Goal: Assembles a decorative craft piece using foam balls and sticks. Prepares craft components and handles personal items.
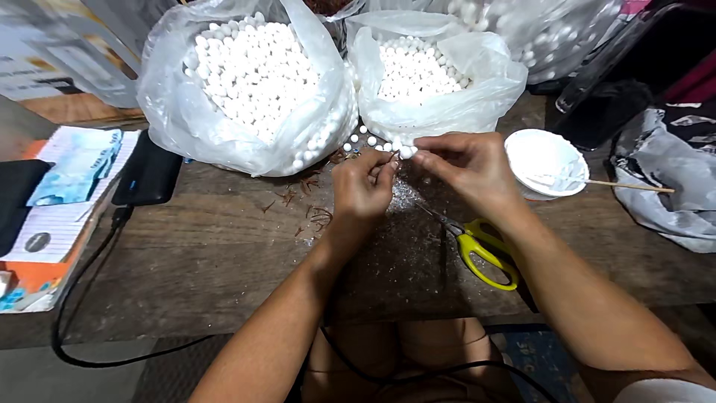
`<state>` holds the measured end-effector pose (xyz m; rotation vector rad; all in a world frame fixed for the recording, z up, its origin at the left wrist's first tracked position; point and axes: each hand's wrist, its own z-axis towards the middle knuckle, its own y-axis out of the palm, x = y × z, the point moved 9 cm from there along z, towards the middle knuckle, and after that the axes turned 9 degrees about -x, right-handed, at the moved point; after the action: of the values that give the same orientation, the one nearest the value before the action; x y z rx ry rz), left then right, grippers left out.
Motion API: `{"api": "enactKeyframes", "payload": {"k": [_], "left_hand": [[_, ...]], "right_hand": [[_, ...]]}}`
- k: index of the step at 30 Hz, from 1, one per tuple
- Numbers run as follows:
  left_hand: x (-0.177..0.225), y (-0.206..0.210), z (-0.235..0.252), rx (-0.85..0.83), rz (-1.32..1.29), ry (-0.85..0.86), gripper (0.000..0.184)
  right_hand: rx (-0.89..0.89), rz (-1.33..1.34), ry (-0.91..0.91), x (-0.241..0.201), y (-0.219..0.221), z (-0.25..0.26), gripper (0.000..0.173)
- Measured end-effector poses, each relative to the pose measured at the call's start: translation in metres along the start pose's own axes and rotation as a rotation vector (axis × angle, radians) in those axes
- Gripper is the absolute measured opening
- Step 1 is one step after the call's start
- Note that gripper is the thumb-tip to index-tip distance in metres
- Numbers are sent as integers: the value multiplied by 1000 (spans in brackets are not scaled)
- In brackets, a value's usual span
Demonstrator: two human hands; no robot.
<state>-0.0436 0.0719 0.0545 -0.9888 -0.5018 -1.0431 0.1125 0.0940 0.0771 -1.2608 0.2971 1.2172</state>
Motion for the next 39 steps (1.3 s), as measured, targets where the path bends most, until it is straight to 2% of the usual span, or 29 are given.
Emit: {"api": "enactKeyframes", "payload": {"k": [2,4,5,9,11,13,16,17,18,20,26,29,33,36,39], "left_hand": [[-14,2,3,-26,-244,-193,9],[-21,2,4,-19,-391,-293,10],[-22,2,4,-18,-431,-312,11],[-21,3,3,-2,-479,-325,11],[-20,4,3,4,-500,-342,10],[-21,5,2,0,-527,-368,9],[-25,9,2,-21,-585,-403,8],[-26,10,1,-21,-600,-409,8],[-27,10,1,-20,-609,-410,8],[-27,10,1,-17,-620,-403,7],[-18,9,1,-21,-569,-301,9],[-14,7,-2,-54,-484,-160,14],[-5,7,-4,-92,-374,-67,16],[3,8,-4,-72,-325,12,11],[7,13,-7,-77,-275,63,9]], "right_hand": [[68,-44,-37,-17,-20,-27,25],[172,17,-50,-16,-43,-62,14],[205,60,-21,-6,-52,-79,7],[330,148,246,47,-86,-126,23],[404,88,325,57,-103,-140,20],[467,13,342,56,-118,-146,11],[502,-9,304,55,-133,-143,41],[507,-16,259,53,-134,-141,38],[511,-32,198,49,-133,-139,28],[513,-58,80,40,-131,-135,14],[581,-74,18,27,-156,-146,14],[705,0,39,30,-173,-153,22],[852,229,163,42,-174,-156,37],[883,419,233,56,-165,-156,43],[846,559,226,56,-149,-150,46]]}}
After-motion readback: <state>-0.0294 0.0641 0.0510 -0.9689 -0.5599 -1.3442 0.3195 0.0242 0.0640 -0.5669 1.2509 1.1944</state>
